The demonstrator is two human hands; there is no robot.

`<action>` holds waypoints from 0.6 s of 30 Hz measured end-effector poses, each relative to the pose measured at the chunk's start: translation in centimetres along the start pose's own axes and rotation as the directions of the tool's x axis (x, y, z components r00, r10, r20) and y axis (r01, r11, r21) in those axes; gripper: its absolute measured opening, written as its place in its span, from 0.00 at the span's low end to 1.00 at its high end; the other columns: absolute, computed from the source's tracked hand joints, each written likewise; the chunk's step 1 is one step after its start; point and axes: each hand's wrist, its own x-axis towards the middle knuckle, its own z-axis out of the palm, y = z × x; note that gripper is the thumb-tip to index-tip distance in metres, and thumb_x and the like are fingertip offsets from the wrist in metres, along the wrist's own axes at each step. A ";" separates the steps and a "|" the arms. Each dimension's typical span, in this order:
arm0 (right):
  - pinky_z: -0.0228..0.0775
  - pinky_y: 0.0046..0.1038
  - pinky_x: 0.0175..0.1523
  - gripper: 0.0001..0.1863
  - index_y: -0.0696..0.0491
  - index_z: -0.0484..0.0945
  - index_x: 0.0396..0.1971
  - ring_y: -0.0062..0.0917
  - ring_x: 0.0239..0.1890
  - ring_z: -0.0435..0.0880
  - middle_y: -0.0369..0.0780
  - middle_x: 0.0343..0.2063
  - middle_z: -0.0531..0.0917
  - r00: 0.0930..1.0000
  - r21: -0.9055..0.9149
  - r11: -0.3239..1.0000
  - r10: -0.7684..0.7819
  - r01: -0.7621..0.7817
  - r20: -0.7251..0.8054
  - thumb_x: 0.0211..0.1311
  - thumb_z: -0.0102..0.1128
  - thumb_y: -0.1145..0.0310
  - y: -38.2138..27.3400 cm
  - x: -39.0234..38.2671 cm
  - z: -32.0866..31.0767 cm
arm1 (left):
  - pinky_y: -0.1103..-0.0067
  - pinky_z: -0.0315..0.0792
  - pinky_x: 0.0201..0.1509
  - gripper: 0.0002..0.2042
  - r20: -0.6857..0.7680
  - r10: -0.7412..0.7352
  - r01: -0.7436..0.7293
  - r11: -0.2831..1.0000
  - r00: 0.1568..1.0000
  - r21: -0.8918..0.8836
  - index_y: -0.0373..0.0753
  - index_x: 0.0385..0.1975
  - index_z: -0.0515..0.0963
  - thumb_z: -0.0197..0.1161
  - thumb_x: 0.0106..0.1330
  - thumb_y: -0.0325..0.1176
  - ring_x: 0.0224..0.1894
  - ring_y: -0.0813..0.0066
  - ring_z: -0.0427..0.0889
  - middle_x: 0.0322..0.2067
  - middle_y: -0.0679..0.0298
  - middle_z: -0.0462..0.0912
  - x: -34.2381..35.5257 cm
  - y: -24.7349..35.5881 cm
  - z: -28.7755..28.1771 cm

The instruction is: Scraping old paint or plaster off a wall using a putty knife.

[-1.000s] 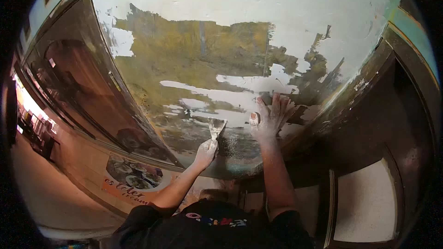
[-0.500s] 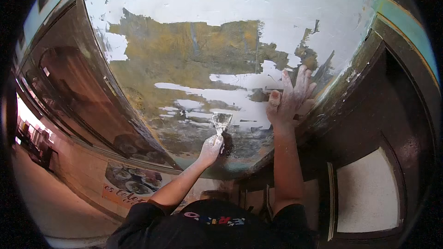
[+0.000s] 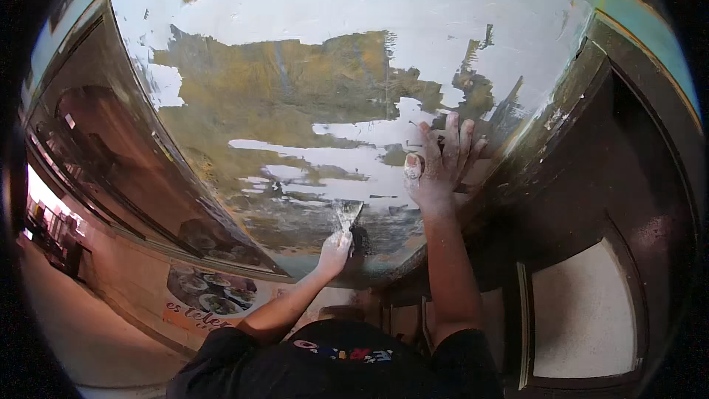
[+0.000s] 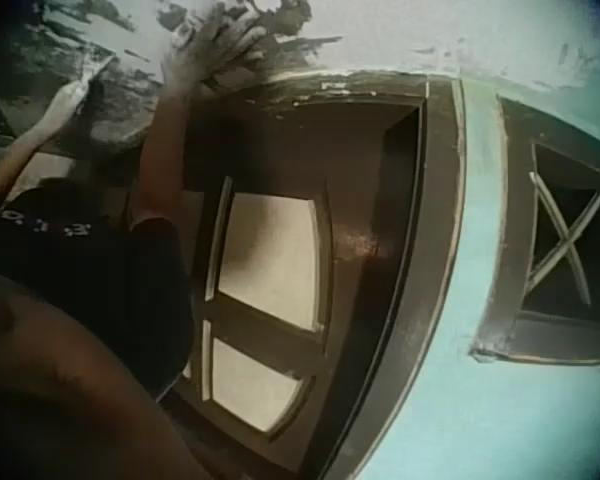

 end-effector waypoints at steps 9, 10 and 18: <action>0.31 0.63 0.67 0.29 0.39 0.67 0.59 0.52 0.68 0.52 0.48 0.65 0.60 0.997 -0.009 1.000 0.017 -0.016 0.075 0.54 0.57 0.59 0.3 -0.5 -1.0 | 0.68 0.67 0.28 0.14 0.039 -0.222 0.224 0.926 0.974 -0.305 0.36 0.26 0.72 0.48 0.71 0.36 0.20 0.60 0.72 0.17 0.57 0.71 1.8 3.0 -0.3; 0.31 0.63 0.67 0.30 0.39 0.67 0.59 0.53 0.68 0.52 0.48 0.65 0.60 0.995 -0.011 1.000 0.027 -0.026 0.101 0.53 0.58 0.59 0.0 -0.6 -0.8 | 0.68 0.67 0.27 0.14 0.070 -0.324 0.328 0.877 0.943 -0.350 0.36 0.26 0.72 0.48 0.72 0.37 0.20 0.61 0.71 0.17 0.58 0.71 0.5 2.2 0.0; 0.31 0.63 0.67 0.25 0.39 0.73 0.54 0.50 0.68 0.53 0.46 0.65 0.61 0.991 -0.005 0.999 0.044 -0.043 0.123 0.52 0.58 0.57 0.5 -1.1 -1.0 | 0.74 0.65 0.25 0.17 0.088 -0.366 0.369 0.835 0.926 -0.407 0.36 0.23 0.71 0.47 0.72 0.41 0.19 0.73 0.71 0.16 0.61 0.71 2.9 5.4 -2.0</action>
